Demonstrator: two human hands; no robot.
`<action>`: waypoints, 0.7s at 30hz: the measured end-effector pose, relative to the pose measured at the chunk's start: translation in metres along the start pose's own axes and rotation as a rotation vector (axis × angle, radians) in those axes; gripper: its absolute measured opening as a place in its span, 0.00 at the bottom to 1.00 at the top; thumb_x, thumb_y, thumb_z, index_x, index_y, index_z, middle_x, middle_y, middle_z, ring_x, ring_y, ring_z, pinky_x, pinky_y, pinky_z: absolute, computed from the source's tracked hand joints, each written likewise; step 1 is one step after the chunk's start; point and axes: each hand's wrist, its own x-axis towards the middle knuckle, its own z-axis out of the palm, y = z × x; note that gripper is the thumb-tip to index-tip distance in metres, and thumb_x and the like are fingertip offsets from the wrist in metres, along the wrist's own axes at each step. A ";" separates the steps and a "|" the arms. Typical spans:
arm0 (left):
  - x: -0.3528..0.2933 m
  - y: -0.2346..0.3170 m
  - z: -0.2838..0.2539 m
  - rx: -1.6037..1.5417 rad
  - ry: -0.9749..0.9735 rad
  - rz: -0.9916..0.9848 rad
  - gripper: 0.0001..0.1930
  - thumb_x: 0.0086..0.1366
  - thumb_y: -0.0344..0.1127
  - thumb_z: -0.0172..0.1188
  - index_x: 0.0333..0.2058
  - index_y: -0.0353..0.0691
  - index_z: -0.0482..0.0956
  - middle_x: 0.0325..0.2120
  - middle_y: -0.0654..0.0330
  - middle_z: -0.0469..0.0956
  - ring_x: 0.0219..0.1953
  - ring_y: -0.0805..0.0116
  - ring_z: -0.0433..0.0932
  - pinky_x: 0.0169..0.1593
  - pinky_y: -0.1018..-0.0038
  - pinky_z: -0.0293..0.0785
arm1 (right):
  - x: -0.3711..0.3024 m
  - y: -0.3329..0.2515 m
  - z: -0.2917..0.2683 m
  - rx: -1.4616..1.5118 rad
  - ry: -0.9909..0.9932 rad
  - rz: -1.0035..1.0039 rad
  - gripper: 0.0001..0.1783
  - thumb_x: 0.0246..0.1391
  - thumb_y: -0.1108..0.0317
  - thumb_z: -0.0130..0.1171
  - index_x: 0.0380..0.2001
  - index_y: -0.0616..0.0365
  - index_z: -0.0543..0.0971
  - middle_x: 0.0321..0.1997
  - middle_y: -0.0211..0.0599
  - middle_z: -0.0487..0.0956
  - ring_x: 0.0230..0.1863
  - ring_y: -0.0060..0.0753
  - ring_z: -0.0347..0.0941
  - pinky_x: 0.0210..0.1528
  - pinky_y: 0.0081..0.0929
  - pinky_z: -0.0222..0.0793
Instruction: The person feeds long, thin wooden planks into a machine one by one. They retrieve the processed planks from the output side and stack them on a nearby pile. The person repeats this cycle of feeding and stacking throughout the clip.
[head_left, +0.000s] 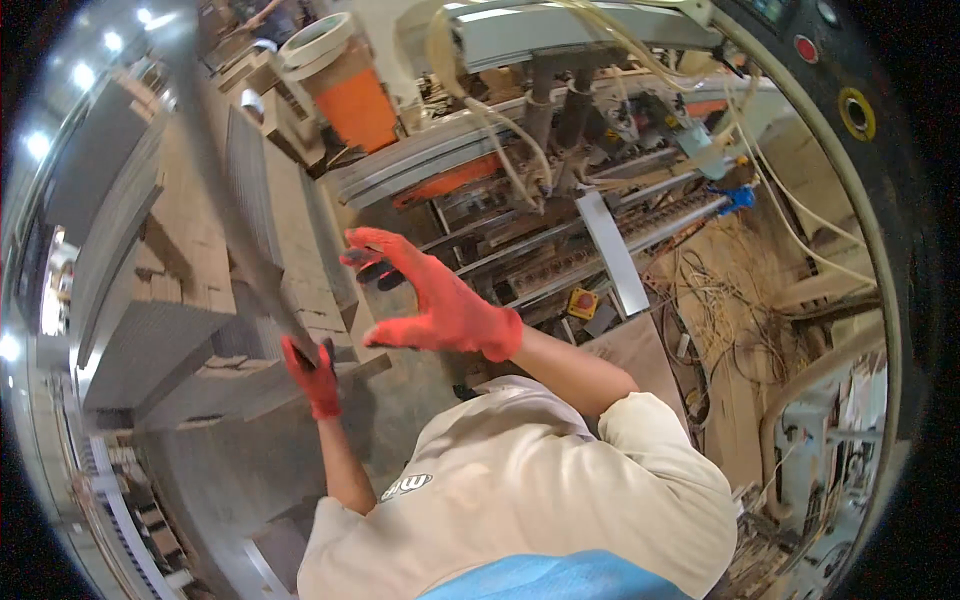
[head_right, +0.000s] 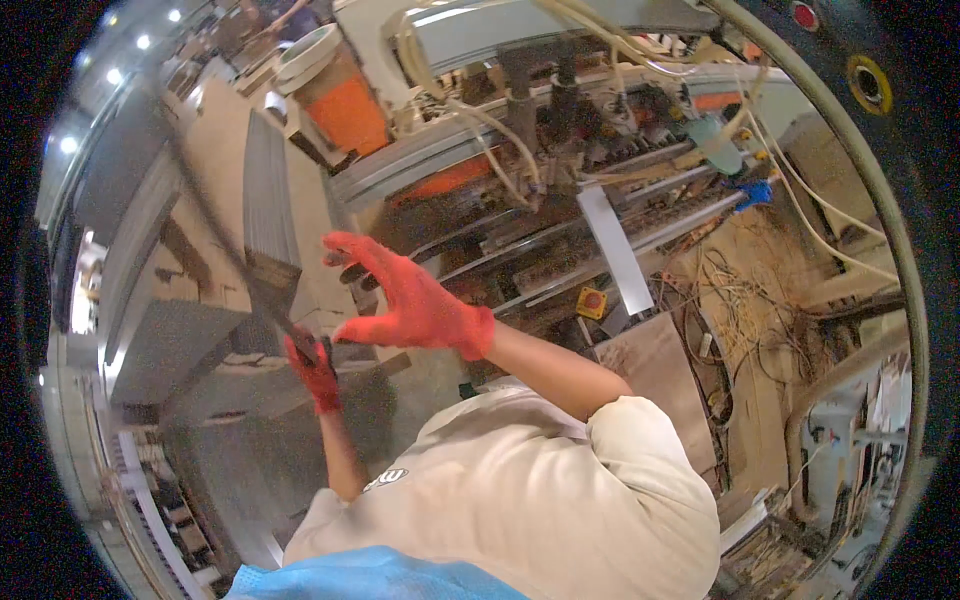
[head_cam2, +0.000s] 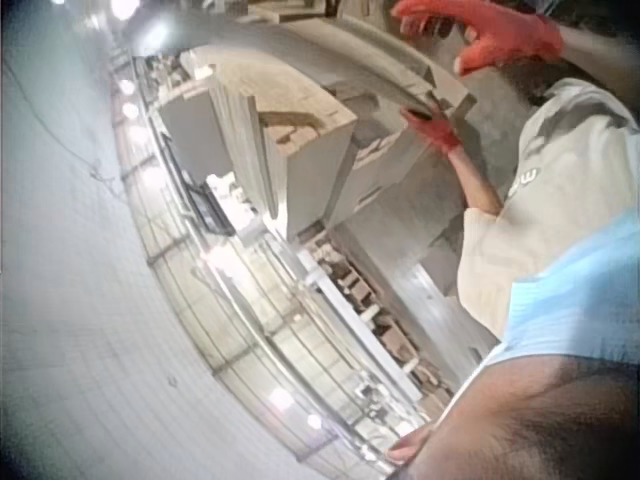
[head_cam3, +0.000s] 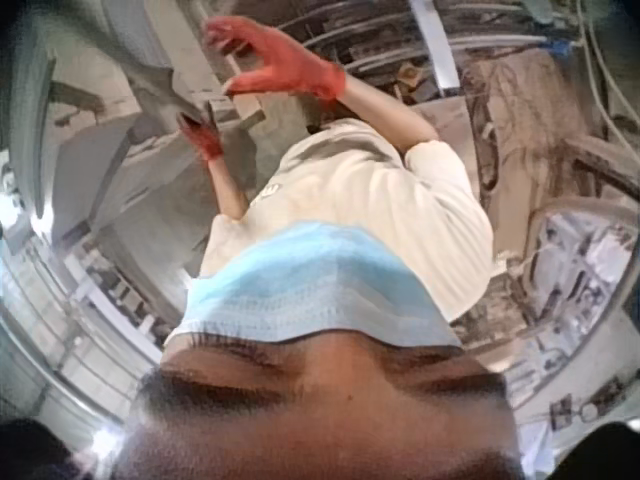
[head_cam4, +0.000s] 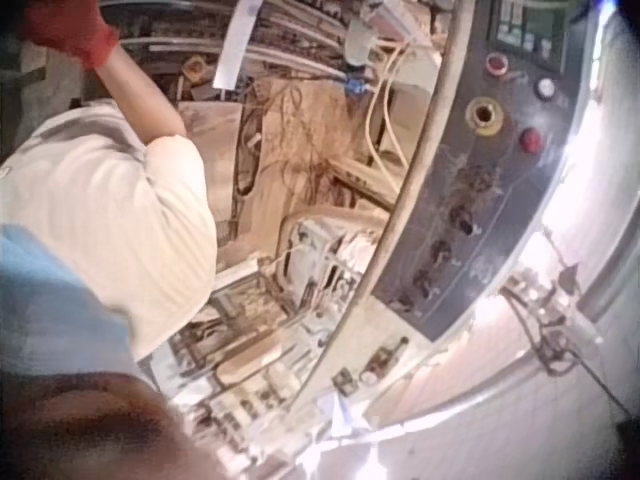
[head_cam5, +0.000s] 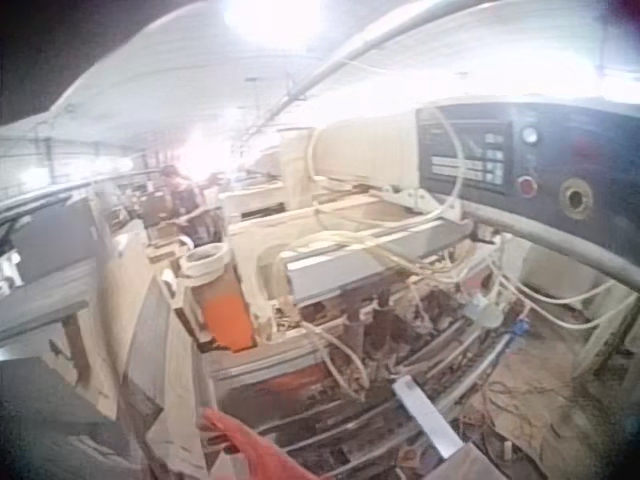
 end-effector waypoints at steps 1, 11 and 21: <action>-0.014 -0.010 -0.001 0.246 -0.026 0.112 0.29 0.56 0.32 0.72 0.56 0.35 0.73 0.47 0.55 0.77 0.50 0.52 0.77 0.56 0.62 0.73 | -0.008 -0.006 -0.007 -0.055 0.061 0.004 0.53 0.53 0.58 0.79 0.75 0.59 0.61 0.67 0.43 0.75 0.65 0.37 0.73 0.68 0.36 0.66; -0.018 0.032 0.018 0.562 -0.641 0.383 0.30 0.43 0.36 0.77 0.48 0.45 0.77 0.41 0.54 0.79 0.48 0.47 0.78 0.52 0.54 0.72 | -0.168 0.118 -0.048 0.032 1.087 0.597 0.16 0.71 0.59 0.63 0.44 0.64 0.80 0.41 0.32 0.82 0.38 0.23 0.78 0.39 0.26 0.73; 0.067 0.040 0.097 0.614 -0.849 0.359 0.29 0.51 0.56 0.79 0.44 0.46 0.80 0.34 0.54 0.86 0.38 0.47 0.85 0.39 0.54 0.79 | -0.193 0.093 -0.155 -1.193 0.749 0.666 0.25 0.59 0.51 0.68 0.54 0.52 0.79 0.47 0.40 0.82 0.46 0.43 0.80 0.45 0.44 0.74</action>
